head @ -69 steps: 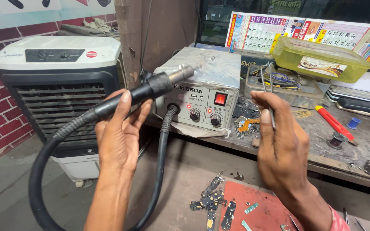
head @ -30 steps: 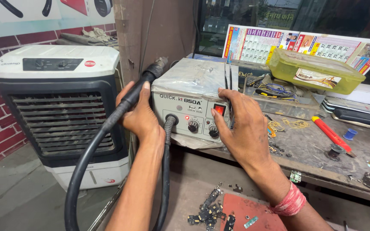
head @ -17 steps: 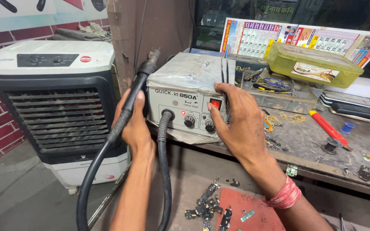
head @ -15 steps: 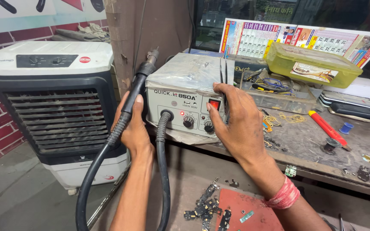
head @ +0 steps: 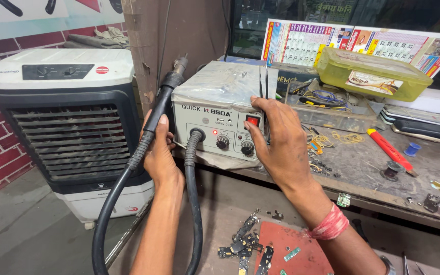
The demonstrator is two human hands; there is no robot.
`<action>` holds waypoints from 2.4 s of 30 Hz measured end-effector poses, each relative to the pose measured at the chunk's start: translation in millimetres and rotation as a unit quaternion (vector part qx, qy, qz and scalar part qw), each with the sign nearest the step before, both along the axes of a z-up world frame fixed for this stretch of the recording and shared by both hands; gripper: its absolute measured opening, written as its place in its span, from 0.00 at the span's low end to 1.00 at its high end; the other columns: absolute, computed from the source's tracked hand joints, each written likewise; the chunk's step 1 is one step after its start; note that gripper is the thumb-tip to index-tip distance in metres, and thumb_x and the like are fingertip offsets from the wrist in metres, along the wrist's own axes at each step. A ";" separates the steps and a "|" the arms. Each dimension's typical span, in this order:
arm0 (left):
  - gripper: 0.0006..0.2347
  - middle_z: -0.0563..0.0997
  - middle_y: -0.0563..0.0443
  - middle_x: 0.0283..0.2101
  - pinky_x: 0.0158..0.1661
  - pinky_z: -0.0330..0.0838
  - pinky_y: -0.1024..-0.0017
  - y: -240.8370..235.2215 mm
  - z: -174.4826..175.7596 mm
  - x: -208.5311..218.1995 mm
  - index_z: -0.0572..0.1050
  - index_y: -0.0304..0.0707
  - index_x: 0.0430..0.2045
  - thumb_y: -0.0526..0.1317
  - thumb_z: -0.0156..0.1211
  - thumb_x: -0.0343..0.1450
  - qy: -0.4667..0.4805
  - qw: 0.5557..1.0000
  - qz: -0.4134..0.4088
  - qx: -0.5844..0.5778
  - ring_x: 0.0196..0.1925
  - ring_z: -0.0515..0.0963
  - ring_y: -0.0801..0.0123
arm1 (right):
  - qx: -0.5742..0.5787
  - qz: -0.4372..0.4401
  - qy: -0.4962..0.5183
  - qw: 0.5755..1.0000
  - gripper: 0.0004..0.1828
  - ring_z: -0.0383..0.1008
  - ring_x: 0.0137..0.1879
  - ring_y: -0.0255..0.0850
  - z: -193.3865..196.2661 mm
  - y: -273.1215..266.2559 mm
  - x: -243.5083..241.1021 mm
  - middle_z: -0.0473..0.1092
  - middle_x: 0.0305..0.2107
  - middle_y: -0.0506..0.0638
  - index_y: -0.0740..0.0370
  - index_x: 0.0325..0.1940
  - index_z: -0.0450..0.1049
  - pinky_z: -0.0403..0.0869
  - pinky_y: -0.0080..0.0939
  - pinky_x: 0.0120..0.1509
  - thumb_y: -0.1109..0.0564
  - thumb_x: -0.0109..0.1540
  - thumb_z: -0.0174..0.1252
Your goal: The person uses a hot air gun to heat a small circuit board held with tweezers, then switches to a soldering iron to apply solder to specific points on the board. The person also handles a thin wire and a flexible ribbon cable, applying solder to their ends.
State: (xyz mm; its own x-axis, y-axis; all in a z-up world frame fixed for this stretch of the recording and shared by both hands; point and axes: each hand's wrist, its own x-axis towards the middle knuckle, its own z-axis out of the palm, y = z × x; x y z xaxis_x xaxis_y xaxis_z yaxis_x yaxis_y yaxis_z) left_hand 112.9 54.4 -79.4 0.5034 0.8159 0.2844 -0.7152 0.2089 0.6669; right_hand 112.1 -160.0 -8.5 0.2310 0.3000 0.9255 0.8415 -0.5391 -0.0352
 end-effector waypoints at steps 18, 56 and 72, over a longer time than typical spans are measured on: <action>0.23 0.72 0.45 0.64 0.67 0.60 0.62 -40.0 -4.4 -58.5 0.67 0.27 0.61 0.39 0.58 0.71 0.034 0.998 -0.053 -0.016 0.66 0.71 0.64 | 0.013 0.021 0.021 0.999 0.26 0.73 0.59 0.56 -3.3 -0.6 3.2 0.73 0.51 0.58 0.62 0.60 0.68 0.72 0.52 0.63 0.62 0.60 0.69; 0.28 0.63 0.32 0.72 0.72 0.49 0.53 -150.6 -12.1 -98.9 0.60 0.23 0.66 0.32 0.59 0.70 0.134 0.887 0.136 0.421 0.76 0.57 0.44 | 0.048 0.049 0.031 0.997 0.28 0.73 0.61 0.57 -9.6 0.7 6.7 0.73 0.52 0.58 0.62 0.60 0.67 0.72 0.52 0.63 0.64 0.59 0.69; 0.21 0.75 0.38 0.54 0.61 0.66 0.60 -174.0 2.6 -110.5 0.69 0.29 0.55 0.29 0.64 0.67 0.095 0.899 0.052 0.425 0.60 0.74 0.49 | 0.101 0.060 0.025 0.993 0.17 0.77 0.59 0.56 -9.4 -32.0 -31.4 0.76 0.52 0.58 0.64 0.59 0.71 0.75 0.49 0.63 0.65 0.66 0.61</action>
